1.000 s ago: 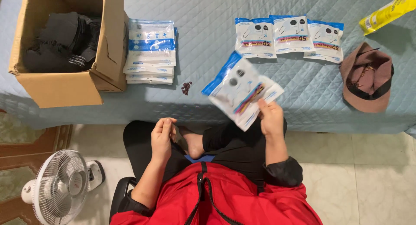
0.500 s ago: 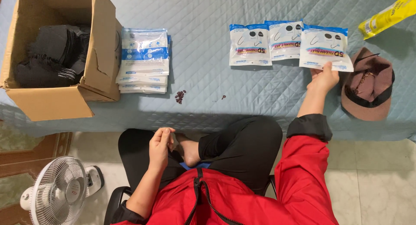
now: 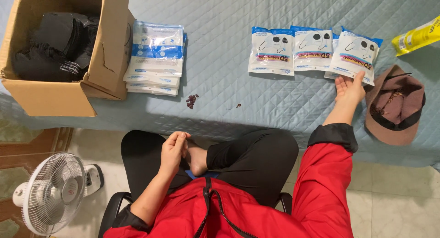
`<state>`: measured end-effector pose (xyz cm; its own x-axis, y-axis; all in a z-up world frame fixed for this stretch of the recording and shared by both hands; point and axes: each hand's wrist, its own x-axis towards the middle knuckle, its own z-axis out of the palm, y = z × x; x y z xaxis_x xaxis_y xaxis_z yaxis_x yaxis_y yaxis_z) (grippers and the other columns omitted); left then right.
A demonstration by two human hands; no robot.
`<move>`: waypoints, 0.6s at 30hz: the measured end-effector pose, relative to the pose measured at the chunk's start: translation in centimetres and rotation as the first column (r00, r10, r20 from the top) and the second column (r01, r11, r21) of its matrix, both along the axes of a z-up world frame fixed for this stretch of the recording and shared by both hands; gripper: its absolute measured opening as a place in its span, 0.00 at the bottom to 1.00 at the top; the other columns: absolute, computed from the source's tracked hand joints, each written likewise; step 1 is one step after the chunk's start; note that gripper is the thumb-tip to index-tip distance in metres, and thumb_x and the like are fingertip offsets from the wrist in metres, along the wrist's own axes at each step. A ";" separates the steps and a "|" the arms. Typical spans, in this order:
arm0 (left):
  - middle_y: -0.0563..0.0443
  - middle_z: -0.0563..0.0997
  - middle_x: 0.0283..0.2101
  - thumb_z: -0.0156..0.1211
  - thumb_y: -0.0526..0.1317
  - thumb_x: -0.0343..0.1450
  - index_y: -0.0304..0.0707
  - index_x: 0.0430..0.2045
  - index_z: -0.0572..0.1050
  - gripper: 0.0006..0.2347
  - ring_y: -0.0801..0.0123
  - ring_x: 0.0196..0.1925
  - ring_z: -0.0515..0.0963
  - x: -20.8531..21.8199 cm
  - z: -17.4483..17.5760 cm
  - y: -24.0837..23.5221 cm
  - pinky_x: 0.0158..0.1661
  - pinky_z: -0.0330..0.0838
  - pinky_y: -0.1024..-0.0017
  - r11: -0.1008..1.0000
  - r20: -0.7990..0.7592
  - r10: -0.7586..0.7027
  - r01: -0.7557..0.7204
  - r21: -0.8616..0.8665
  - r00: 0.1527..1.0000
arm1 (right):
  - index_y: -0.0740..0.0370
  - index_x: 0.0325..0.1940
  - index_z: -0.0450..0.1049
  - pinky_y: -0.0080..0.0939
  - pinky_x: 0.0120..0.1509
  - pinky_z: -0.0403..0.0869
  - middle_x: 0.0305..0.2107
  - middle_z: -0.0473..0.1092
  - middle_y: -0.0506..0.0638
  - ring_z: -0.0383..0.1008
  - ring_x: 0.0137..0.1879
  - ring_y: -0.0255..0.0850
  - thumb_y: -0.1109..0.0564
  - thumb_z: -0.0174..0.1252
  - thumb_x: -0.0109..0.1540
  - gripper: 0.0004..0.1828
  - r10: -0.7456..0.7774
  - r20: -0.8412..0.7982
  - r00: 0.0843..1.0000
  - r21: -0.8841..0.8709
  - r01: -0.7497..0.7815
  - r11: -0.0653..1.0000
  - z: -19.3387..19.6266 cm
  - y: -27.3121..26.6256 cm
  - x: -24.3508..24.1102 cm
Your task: Inspecting and packaging black face masks into individual plastic bags
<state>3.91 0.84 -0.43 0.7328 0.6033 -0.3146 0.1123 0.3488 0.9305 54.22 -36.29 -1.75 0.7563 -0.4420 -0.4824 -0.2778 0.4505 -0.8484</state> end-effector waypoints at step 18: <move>0.43 0.85 0.39 0.53 0.44 0.76 0.47 0.45 0.80 0.10 0.48 0.46 0.83 -1.0 -11.1 0.0 0.46 0.77 0.58 0.511 -0.512 -0.403 0.651 0.561 0.758 | 0.60 0.55 0.78 0.37 0.44 0.83 0.40 0.78 0.56 0.80 0.37 0.37 0.54 0.62 0.68 0.13 0.878 0.102 0.468 -0.445 -0.768 0.461 -4.6 12.4 -18.7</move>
<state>2.91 0.86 -11.48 0.9372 0.2517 -0.2415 0.3455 -0.5732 0.7430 35.54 -23.87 -6.36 0.9045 0.3974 -0.1550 -0.1043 -0.1463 -0.9837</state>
